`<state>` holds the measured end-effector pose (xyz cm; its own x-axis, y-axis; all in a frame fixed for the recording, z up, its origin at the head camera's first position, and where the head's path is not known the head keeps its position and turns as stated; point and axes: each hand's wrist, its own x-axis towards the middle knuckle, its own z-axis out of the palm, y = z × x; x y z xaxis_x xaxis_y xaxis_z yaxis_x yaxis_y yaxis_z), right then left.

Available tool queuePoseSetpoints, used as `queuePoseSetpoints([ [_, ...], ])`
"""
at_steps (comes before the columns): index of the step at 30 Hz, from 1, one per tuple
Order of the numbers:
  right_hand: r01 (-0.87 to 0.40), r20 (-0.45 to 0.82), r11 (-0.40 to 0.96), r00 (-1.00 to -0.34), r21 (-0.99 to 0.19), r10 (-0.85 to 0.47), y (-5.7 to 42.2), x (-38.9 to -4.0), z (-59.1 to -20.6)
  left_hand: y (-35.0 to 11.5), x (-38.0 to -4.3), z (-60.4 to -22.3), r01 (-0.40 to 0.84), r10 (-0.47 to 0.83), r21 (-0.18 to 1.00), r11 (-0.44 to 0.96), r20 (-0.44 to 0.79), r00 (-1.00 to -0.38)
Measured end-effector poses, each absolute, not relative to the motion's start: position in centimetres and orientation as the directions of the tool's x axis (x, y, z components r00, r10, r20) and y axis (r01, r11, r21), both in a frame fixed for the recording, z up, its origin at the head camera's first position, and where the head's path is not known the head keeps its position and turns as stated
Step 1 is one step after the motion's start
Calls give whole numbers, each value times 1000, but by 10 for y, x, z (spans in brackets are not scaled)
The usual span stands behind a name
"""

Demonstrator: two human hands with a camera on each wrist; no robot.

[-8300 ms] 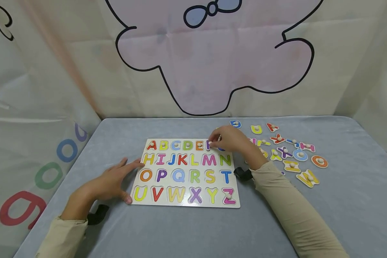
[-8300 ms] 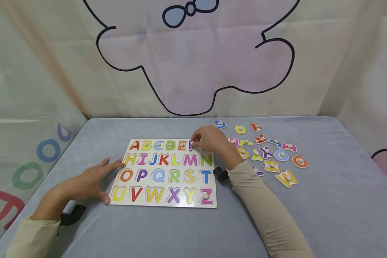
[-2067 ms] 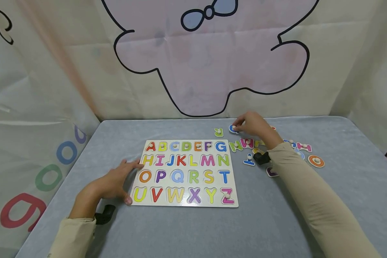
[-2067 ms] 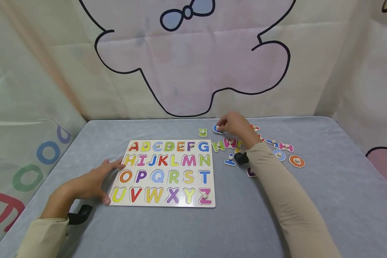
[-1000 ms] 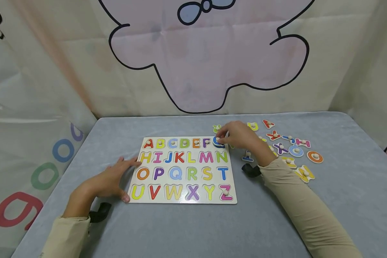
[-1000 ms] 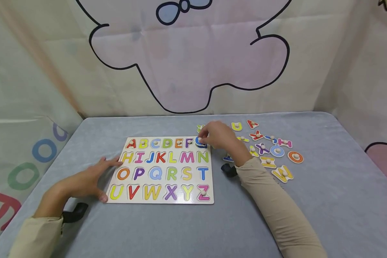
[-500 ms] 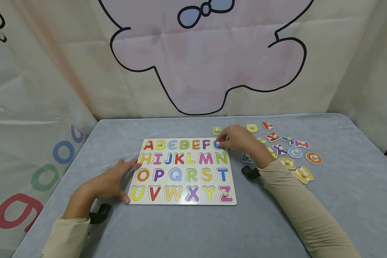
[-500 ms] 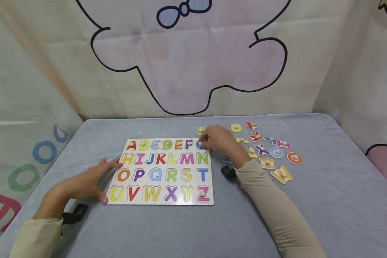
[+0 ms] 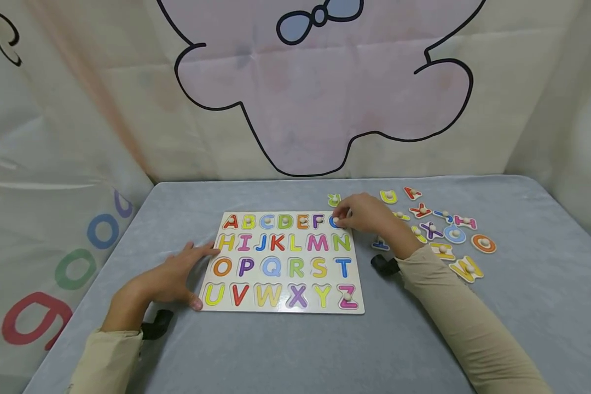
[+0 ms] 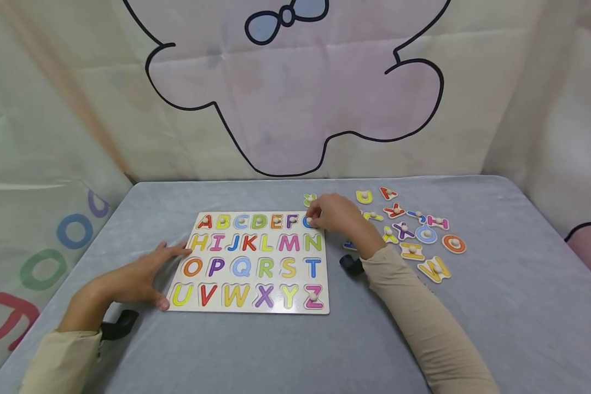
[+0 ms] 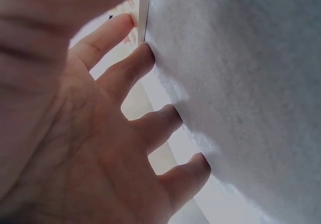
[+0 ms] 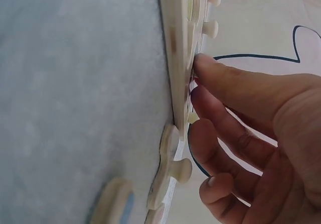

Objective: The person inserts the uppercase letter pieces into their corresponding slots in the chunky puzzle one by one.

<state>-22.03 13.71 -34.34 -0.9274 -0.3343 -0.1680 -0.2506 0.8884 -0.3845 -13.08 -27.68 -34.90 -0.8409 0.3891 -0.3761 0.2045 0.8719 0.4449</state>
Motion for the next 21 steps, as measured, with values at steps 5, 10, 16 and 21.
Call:
queuePoseSetpoints([
  [5, -226, -166, 884, -934, -410, -316, 143, -217, -333, -274, -130, -347, 196, 383, 442, 875, -388, -838],
  [10, -208, -123, 873, -950, -441, -288, 164, -213, -311, -273, -130, -346, 212, 399, 443, 871, -389, -830],
  [16, -259, -30, 842, -950, -474, -310, 192, -201, -279, -278, -131, -345, 237, 425, 452, 860, -378, -823],
  [21, -308, 83, 813, -948, -495, -309, 205, -184, -255, -281, -130, -348, 261, 452, 471, 843, -358, -817],
])
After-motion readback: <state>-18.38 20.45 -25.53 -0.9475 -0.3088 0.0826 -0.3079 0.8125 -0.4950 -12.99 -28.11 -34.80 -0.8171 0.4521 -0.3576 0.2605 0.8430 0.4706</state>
